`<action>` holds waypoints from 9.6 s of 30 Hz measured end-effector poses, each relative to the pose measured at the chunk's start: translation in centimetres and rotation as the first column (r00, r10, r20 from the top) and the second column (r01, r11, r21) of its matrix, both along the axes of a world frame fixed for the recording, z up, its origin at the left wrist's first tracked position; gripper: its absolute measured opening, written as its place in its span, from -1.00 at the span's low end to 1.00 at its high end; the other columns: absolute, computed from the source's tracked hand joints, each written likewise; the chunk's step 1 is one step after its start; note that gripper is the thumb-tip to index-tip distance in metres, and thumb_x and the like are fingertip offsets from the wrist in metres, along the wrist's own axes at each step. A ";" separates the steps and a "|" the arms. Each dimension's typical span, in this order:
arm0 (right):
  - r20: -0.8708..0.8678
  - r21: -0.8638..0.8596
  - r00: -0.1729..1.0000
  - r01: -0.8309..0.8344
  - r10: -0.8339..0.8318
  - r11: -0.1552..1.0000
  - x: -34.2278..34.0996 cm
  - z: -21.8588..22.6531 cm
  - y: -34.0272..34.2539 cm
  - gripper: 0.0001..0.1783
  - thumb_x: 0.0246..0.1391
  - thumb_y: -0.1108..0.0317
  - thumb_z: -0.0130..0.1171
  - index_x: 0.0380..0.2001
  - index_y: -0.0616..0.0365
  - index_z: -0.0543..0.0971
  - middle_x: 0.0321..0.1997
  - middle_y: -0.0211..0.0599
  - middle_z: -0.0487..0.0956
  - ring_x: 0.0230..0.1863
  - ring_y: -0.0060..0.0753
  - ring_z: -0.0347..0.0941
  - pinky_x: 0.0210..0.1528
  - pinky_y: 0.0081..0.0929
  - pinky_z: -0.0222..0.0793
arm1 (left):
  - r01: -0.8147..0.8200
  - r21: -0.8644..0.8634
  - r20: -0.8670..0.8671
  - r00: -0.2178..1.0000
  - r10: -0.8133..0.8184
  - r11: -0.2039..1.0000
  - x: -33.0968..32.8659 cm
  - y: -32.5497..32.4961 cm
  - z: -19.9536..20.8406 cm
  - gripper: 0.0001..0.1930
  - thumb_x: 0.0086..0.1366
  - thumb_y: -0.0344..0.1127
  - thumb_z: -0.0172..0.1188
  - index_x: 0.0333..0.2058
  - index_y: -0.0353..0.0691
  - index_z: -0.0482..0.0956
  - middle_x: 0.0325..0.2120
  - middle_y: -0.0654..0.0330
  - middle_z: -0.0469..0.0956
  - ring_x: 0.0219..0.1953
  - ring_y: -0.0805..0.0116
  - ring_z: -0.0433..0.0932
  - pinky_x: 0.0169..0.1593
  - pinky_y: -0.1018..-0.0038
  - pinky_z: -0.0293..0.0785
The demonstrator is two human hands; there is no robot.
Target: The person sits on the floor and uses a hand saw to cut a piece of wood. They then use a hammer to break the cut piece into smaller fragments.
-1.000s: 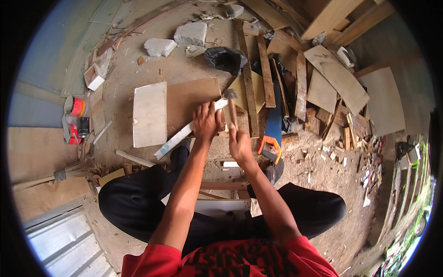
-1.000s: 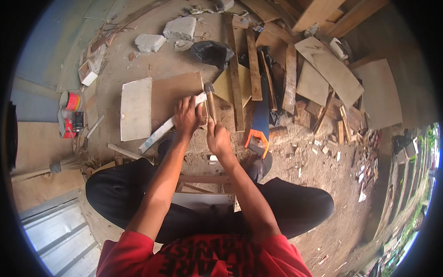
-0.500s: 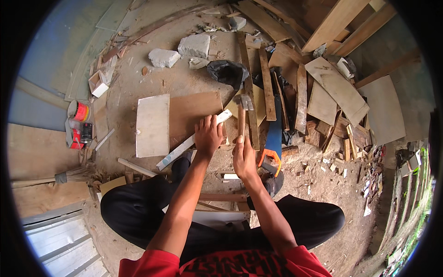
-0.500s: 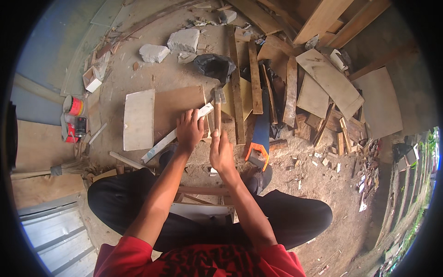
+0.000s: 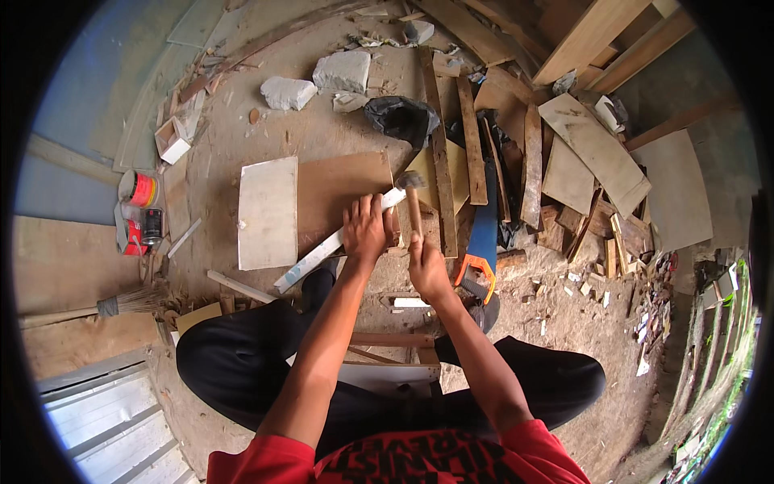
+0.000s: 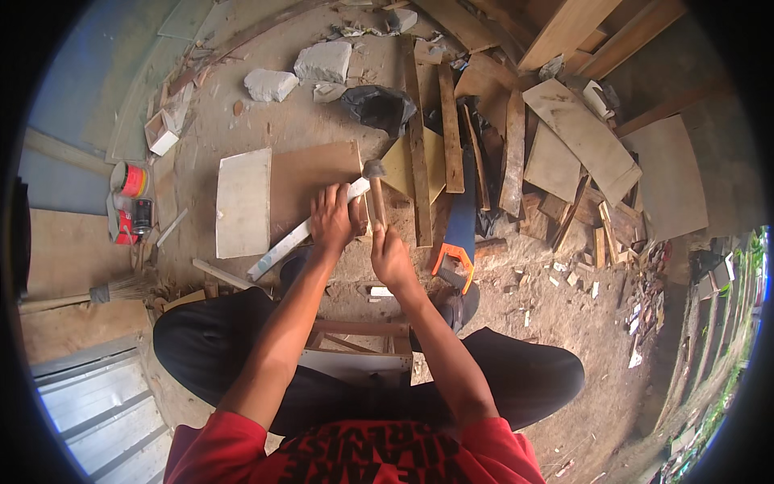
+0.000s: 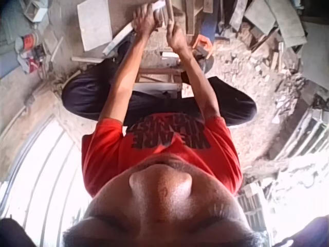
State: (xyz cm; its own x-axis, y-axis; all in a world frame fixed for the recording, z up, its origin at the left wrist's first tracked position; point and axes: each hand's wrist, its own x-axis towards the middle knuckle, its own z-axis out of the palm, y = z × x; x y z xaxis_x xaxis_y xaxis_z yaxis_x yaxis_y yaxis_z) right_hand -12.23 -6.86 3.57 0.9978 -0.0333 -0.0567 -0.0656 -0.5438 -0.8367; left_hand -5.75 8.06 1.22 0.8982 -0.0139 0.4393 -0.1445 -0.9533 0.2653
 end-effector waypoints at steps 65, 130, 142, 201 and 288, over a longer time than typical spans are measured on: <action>-0.361 0.805 0.720 -0.080 0.593 0.588 -6.2 19.2 -7.4 -0.46 0.44 -0.12 -0.13 0.00 0.20 0.43 -0.63 -0.68 0.05 -0.69 -0.73 -0.08 -0.65 -0.58 -0.11 | 0.385 -0.684 -0.347 0.576 -0.740 0.620 2.1 4.7 23.6 -0.56 0.47 0.03 0.05 -0.31 -0.28 0.59 -0.63 0.36 0.42 -0.55 0.61 0.40 -0.48 0.57 0.34; -0.081 0.746 0.979 0.185 -0.188 0.640 -2.4 24.5 -13.0 -0.67 0.43 0.02 -0.04 -0.30 -0.02 0.25 -0.57 -0.54 0.24 -0.76 -0.69 0.09 -0.77 -0.58 0.04 | -0.074 -0.751 -0.430 0.810 -0.400 0.656 8.5 3.3 21.6 -0.19 0.21 0.60 -0.08 -0.60 -0.18 0.40 -0.79 0.33 0.31 -0.78 0.46 0.33 -0.69 0.47 0.25; -0.105 0.587 0.980 0.196 -0.167 0.786 -3.5 19.9 -12.1 -0.69 0.41 0.06 0.02 -0.24 0.08 0.34 -0.57 -0.55 0.30 -0.70 -0.73 0.16 -0.74 -0.59 0.08 | 0.058 -0.923 -0.268 0.615 -0.741 0.382 5.5 3.5 23.1 -0.31 0.34 0.44 -0.04 -0.43 -0.20 0.43 -0.71 0.32 0.34 -0.71 0.57 0.32 -0.61 0.59 0.29; -0.083 0.468 0.470 0.797 -0.879 0.382 -1.8 -7.1 -25.8 -0.67 -0.07 0.32 0.47 -0.38 0.41 0.64 -0.45 -0.16 0.66 -0.45 -0.41 0.56 -0.33 -0.39 0.49 | 0.507 -0.431 -0.223 0.741 -0.633 0.746 -5.2 -6.3 7.7 -0.72 0.35 -0.14 0.21 -0.09 -0.18 0.61 -0.20 0.14 0.65 -0.06 0.19 0.59 0.11 0.21 0.46; -0.595 0.705 0.536 -0.011 0.599 0.709 -8.5 16.3 -9.3 -0.67 0.41 0.06 0.02 -0.05 0.10 0.41 -0.54 -0.55 0.23 -0.70 -0.75 0.04 -0.71 -0.67 -0.06 | 0.260 -0.664 -0.330 0.739 -0.588 0.701 -6.5 5.0 11.2 -0.40 0.42 0.24 0.01 -0.12 -0.32 0.53 -0.34 0.02 0.60 -0.26 0.20 0.56 -0.13 0.30 0.45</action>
